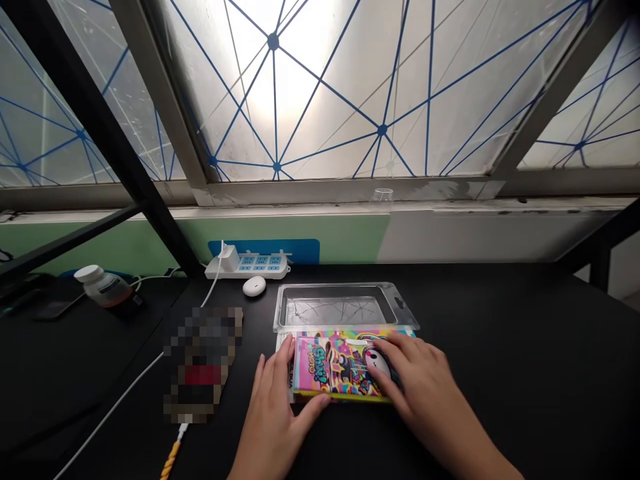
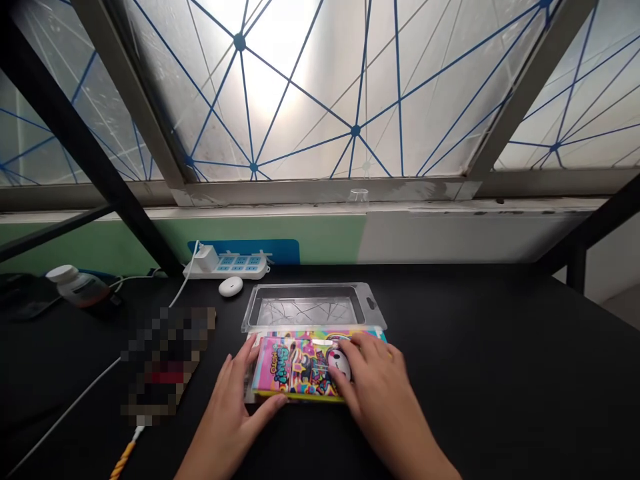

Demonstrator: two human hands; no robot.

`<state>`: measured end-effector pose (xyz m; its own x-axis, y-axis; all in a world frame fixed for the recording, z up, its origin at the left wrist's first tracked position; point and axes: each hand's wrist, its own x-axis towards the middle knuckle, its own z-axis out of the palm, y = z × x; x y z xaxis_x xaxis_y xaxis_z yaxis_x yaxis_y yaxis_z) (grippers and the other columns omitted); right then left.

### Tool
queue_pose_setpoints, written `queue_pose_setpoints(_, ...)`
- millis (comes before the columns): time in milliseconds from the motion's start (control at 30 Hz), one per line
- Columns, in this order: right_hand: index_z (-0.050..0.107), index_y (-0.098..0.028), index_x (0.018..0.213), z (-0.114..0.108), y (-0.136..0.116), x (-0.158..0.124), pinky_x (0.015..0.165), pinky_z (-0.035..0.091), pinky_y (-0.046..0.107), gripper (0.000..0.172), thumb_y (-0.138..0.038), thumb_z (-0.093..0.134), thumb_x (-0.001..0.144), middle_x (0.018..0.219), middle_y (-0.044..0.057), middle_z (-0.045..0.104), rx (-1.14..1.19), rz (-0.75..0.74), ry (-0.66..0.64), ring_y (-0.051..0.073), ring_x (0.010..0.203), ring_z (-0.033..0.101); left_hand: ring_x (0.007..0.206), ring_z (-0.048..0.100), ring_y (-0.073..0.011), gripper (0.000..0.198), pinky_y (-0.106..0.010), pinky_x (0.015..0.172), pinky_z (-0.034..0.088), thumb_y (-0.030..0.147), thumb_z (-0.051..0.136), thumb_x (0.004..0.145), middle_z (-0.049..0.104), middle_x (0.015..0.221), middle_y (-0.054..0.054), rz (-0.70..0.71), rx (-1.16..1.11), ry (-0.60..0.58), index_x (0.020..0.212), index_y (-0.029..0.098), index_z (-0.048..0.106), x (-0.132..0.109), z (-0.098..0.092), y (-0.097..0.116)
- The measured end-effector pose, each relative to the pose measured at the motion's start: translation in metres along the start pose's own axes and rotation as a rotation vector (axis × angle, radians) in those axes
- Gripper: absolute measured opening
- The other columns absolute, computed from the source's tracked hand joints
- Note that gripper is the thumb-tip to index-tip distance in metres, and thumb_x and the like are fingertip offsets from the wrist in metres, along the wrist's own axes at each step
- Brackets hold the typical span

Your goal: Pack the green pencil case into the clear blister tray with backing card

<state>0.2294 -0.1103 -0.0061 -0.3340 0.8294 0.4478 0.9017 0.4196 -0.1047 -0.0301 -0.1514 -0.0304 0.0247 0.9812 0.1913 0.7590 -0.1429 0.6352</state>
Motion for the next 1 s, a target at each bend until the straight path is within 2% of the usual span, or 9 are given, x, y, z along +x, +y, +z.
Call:
queue_pose_setpoints(100,0.062,-0.02,0.117,0.002,-0.022,0.02,0.087,0.047,0.046,0.03,-0.04,0.05,0.098,0.11,0.013,0.066,0.039,-0.055,-0.09,0.031,0.104,0.06,0.139,0.045,-0.03,0.08,-0.062,0.119,0.019,0.038,0.062,0.091,0.052,0.146,-0.012,0.015,-0.019,-0.03,0.155,0.03,0.015,0.002,-0.001,-0.004)
queue_pose_setpoints(200,0.063,-0.018,0.103,0.005,-0.028,0.031,0.081,0.05,0.045,0.024,-0.038,0.05,0.098,0.099,0.011,0.064,0.081,-0.043,-0.127,0.029,0.095,0.059,0.139,0.045,-0.0287,0.085,-0.062,0.119,0.019,0.034,0.062,0.091,0.051,0.147,-0.012,0.019,-0.033,-0.034,0.156,0.033,0.007,0.003,-0.001,-0.004)
queue_pose_setpoints(500,0.056,-0.021,0.102,0.007,-0.029,0.03,0.084,0.05,0.043,0.014,-0.034,0.052,0.097,0.106,0.011,0.062,0.203,0.026,0.04,0.029,0.1,0.058,0.14,0.044,-0.0301,0.088,-0.062,0.115,0.027,0.036,0.054,0.096,0.046,0.153,-0.012,0.058,0.019,-0.089,0.158,0.032,-0.009,0.005,-0.001,-0.011)
queue_pose_setpoints(567,0.055,-0.021,0.105,0.004,-0.032,0.028,0.087,0.049,0.044,0.014,-0.033,0.053,0.097,0.108,0.011,0.063,0.205,0.013,0.127,0.029,0.102,0.058,0.142,0.04,-0.0303,0.081,-0.061,0.117,0.025,0.041,0.05,0.098,0.044,0.154,-0.012,0.058,0.005,-0.132,0.159,0.03,-0.002,0.006,-0.005,-0.013)
queue_pose_setpoints(633,0.054,-0.022,0.107,-0.001,-0.034,0.023,0.092,0.046,0.046,0.015,-0.032,0.057,0.095,0.108,0.01,0.065,0.196,-0.02,0.214,0.029,0.104,0.059,0.144,0.037,-0.0299,0.064,-0.06,0.118,0.023,0.047,0.04,0.101,0.044,0.154,-0.01,0.079,-0.043,-0.17,0.159,0.029,0.017,0.007,-0.012,-0.013)
queue_pose_setpoints(700,0.054,-0.024,0.105,-0.009,-0.037,0.013,0.103,0.039,0.051,0.015,-0.029,0.062,0.093,0.104,0.007,0.069,0.193,-0.078,0.279,0.027,0.103,0.062,0.144,0.038,-0.0282,0.054,-0.058,0.119,0.025,0.052,0.026,0.103,0.049,0.151,-0.005,0.074,-0.107,-0.164,0.153,0.032,0.037,0.006,-0.02,-0.012)
queue_pose_setpoints(767,0.055,-0.027,0.1,-0.019,-0.039,-0.001,0.114,0.026,0.055,0.014,-0.029,0.065,0.091,0.102,0.004,0.073,0.209,-0.156,0.29,0.026,0.1,0.066,0.143,0.04,-0.0261,0.058,-0.054,0.117,0.03,0.054,0.014,0.103,0.054,0.146,-0.003,0.034,-0.168,-0.142,0.145,0.033,0.049,0.006,-0.029,-0.009)
queue_pose_setpoints(867,0.06,-0.029,0.097,-0.034,-0.033,-0.024,0.119,0.017,0.055,0.015,-0.04,0.066,0.09,0.108,0.002,0.075,0.231,-0.275,0.193,0.026,0.101,0.069,0.142,0.04,-0.0266,0.059,-0.055,0.115,0.034,0.054,0.014,0.103,0.056,0.144,-0.002,-0.019,-0.212,-0.174,0.14,0.034,0.056,0.006,-0.039,-0.009)
queue_pose_setpoints(1000,0.064,-0.034,0.113,-0.042,-0.006,-0.049,0.107,0.043,0.051,0.043,-0.057,0.073,0.078,0.135,0.005,0.064,0.264,-0.248,-0.068,0.035,0.119,0.062,0.145,0.031,-0.0348,0.049,-0.063,0.11,0.038,0.051,0.048,0.097,0.048,0.15,-0.003,-0.067,-0.171,-0.239,0.143,0.035,0.051,0.005,-0.038,-0.017)
